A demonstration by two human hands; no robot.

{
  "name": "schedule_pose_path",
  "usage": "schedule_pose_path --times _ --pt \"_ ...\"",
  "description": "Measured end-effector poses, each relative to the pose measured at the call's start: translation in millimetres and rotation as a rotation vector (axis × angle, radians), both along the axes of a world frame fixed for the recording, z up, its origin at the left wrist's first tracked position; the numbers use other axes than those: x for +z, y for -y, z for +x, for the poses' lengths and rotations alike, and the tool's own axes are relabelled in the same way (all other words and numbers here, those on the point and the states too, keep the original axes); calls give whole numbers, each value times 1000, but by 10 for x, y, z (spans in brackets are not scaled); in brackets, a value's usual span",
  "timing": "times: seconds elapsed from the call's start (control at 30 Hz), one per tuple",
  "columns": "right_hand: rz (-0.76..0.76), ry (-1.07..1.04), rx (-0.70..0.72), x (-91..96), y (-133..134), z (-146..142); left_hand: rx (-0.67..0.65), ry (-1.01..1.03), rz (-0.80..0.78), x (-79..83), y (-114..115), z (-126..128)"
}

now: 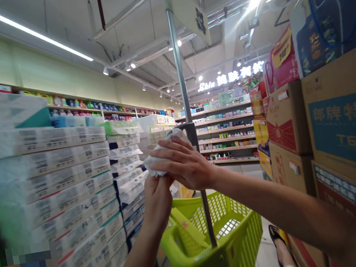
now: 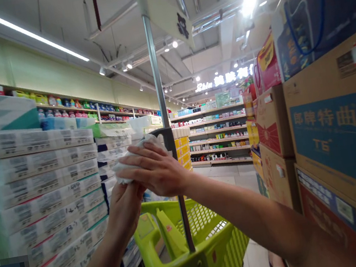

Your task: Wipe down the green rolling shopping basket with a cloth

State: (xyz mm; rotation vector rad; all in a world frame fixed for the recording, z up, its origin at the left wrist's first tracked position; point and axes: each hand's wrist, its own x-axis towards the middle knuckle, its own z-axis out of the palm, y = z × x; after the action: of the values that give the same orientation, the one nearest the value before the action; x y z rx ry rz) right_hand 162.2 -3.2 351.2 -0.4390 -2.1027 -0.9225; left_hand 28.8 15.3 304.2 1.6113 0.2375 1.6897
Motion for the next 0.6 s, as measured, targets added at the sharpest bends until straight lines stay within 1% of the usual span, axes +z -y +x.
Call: schedule_pose_path --times 0.03,0.07,0.13,0.2,0.23,0.27,0.33,0.4,0.5,0.6 --pt "-6 -19 5 57 -30 47 -24 -7 -10 9 6 -8" --pt "-1 -84 8 119 -65 93 -53 -13 -23 19 17 -14" --pt "39 -291 13 208 -125 158 -93 -26 -36 38 43 -20" --pt "73 -439 15 192 -148 166 -107 -30 -38 44 56 -15" --pt "76 -439 18 140 -142 150 -111 -24 -39 42 55 -10" --pt "65 -387 18 69 -129 128 -111 -13 -37 37 51 -3" --pt "35 -219 16 -86 -96 93 -102 16 -31 27 38 9" --pt "22 -74 5 -185 -82 101 -95 37 -30 22 29 16" --pt "33 -17 -13 -187 -115 168 -108 29 -38 30 26 15" --pt "31 -106 8 -190 -163 184 -115 12 -44 33 22 11"
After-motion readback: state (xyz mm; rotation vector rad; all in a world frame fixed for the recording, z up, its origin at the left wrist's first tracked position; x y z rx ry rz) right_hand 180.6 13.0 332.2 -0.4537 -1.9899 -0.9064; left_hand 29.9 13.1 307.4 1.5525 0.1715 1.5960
